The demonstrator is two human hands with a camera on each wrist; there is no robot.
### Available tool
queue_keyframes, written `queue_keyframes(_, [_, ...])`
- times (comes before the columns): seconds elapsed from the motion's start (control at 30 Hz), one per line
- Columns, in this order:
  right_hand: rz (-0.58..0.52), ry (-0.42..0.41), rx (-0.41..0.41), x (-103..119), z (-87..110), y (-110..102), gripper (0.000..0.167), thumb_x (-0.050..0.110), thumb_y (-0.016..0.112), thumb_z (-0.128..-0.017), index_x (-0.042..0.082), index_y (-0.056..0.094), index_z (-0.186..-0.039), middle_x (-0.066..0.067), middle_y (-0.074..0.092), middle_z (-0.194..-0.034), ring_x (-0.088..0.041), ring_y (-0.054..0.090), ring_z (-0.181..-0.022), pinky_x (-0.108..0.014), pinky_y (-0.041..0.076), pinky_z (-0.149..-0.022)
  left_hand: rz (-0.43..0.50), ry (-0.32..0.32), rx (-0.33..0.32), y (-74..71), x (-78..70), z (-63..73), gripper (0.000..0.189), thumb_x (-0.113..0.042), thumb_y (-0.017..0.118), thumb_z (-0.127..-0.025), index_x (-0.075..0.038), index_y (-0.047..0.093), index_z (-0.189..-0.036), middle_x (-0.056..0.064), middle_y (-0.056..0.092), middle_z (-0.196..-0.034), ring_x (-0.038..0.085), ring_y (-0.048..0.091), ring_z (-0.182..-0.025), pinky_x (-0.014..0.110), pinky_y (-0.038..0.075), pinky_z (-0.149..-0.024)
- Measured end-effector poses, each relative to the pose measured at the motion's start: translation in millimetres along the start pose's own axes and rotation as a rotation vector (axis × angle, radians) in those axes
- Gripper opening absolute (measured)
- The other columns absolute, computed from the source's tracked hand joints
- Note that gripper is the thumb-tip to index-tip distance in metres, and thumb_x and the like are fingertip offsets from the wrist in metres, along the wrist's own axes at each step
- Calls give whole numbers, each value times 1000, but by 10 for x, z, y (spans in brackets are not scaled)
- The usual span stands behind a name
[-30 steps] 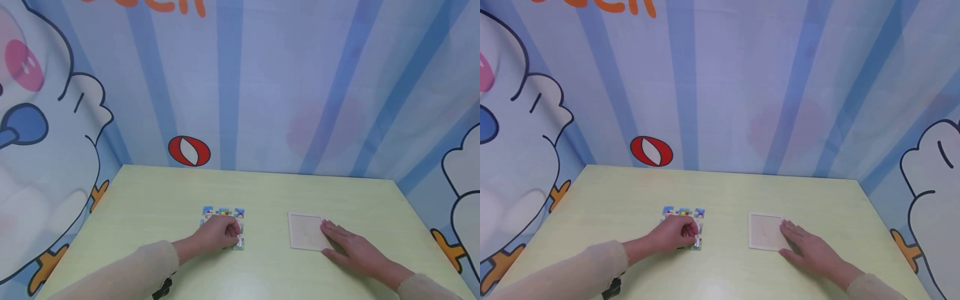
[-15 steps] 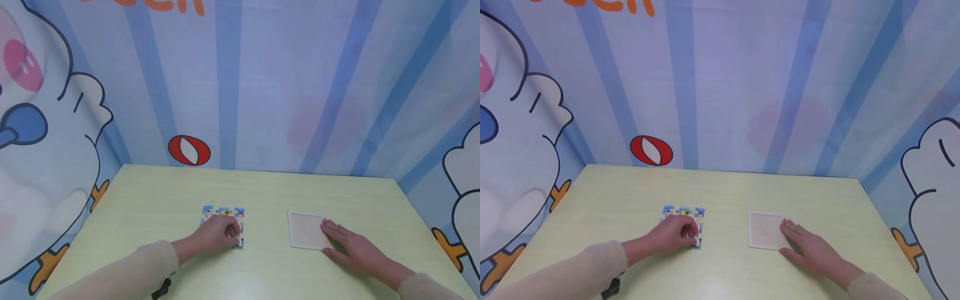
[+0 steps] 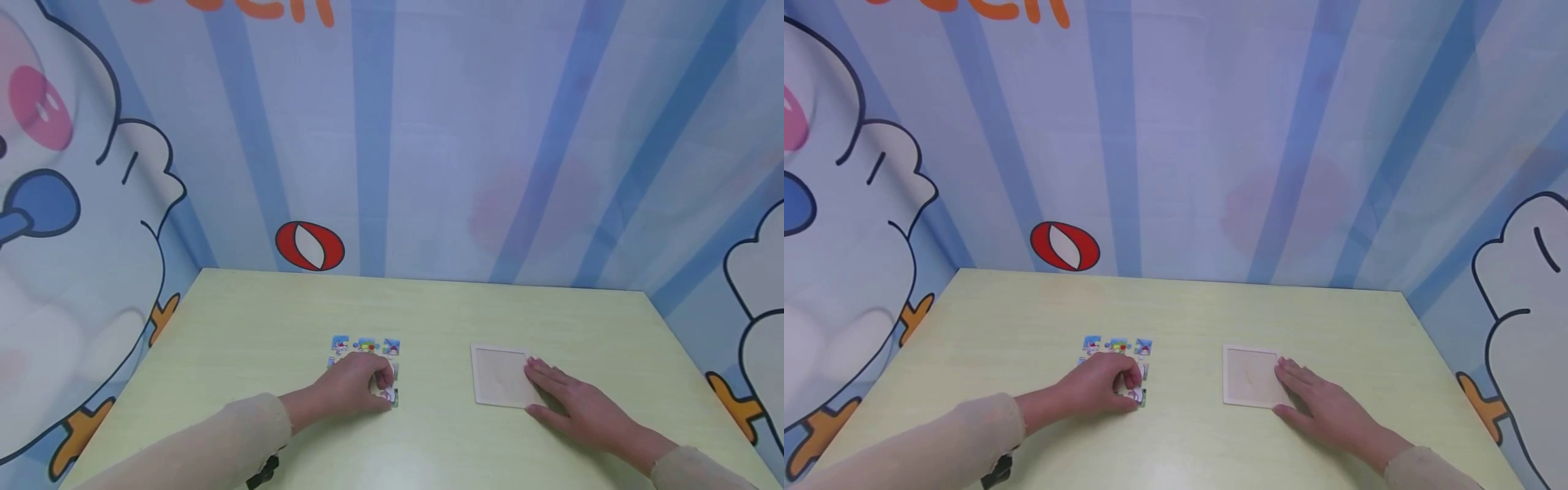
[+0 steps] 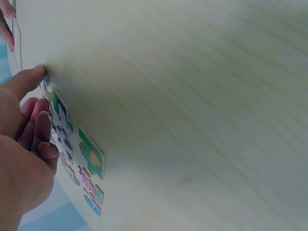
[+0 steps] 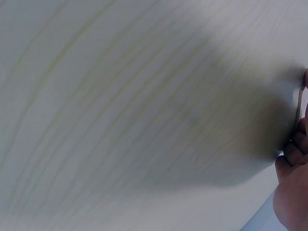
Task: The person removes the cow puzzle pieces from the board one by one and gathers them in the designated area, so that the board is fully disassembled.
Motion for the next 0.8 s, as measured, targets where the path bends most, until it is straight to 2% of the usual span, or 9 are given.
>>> queue_keyframes(0.43, [-14,-2,8,-6,-42,40,67,46,72,-102,7,56,-155,-12,53,-160,-40,55,-142,-58,53,-104,-15,1,-10,-72,-19,52,25,-15,92,-83,-14,72,-98,-8,68,-91,9,59,-86,30,53,-84])
queue_keyframes(0.67, [-45,29,27,-42,-70,-11,68,49,72,-100,8,59,-152,-14,56,-157,-48,55,-140,-63,49,-106,-22,-19,-8,-270,-79,18,29,-19,93,-85,-12,74,-104,-2,70,-98,16,60,-87,30,53,-79])
queue_keyframes(0.8, [-53,44,10,-41,-120,-91,66,46,74,-100,5,61,-150,-19,58,-154,-55,56,-135,-67,48,-105,-35,-29,-12,-414,-118,7,32,-19,91,-87,-9,74,-112,3,71,-103,22,63,-93,34,55,-82])
Point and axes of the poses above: each hand's wrist, its own z-axis away from the middle knuckle, its own y-axis out of the palm, x = y × z, the point moved 1 cm from there along -z, towards the middle knuckle
